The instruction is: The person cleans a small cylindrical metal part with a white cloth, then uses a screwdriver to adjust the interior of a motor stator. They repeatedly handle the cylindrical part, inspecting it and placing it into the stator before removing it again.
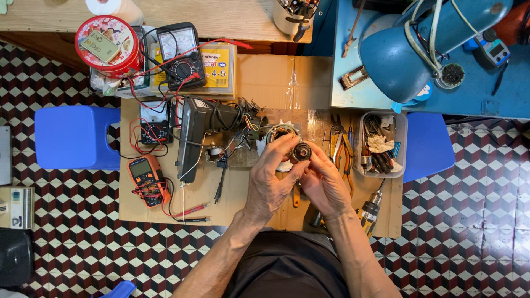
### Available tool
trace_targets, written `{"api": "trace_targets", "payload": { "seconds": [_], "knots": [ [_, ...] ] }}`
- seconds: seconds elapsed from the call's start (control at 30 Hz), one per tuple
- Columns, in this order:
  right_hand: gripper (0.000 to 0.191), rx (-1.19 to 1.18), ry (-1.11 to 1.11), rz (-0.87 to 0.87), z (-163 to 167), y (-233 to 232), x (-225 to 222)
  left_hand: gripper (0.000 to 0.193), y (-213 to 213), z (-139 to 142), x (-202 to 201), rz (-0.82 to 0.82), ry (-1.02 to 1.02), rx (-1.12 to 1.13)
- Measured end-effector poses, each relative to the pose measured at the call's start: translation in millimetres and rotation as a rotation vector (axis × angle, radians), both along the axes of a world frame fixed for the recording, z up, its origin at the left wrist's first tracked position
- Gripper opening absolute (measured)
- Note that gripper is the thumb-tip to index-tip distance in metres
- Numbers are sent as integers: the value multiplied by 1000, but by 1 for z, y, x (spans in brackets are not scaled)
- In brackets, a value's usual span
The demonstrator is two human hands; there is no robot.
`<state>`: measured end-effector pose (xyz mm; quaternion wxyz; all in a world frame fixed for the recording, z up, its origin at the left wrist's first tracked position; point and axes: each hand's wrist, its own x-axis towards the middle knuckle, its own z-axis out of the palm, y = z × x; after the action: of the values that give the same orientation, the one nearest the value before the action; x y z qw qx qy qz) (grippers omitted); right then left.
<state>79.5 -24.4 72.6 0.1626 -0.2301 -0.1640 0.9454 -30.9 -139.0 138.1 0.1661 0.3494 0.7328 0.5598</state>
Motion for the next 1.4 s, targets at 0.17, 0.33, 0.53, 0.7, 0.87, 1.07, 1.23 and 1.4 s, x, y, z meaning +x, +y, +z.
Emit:
{"api": "trace_targets", "payload": {
  "seconds": [0.17, 0.33, 0.53, 0.7, 0.87, 1.07, 1.23, 1.4],
  "knots": [
    [39, -60, 7, -18, -4, -2, 3, 40, -4, -8, 2, 7, 141, -44],
    [39, -42, -79, -18, -5, -3, 4, 37, 0, -15, 4, 6, 73, -49],
    [39, -50, -39, -25, -10, -3, 6, 38, -1, -14, 3, 14, 93, -69],
    [40, -28, -72, -22, -10, -3, 5, 38, 0, -13, 2, 7, 103, -89],
    [43, -47, -71, 0, -5, -3, 2, 50, 1, -11, 3, -1, 86, -59],
    [41, -48, -65, -6, -11, -2, 4, 54, 0, -12, 0, -38, -9, -39],
    [38, -69, 15, 4, -15, -2, 8, 56, 1, -14, 1, -46, -13, -37],
    [38, -49, -27, -22, -10, 2, 14, 56, 8, -8, 3, -101, -13, -10]
  ]
}}
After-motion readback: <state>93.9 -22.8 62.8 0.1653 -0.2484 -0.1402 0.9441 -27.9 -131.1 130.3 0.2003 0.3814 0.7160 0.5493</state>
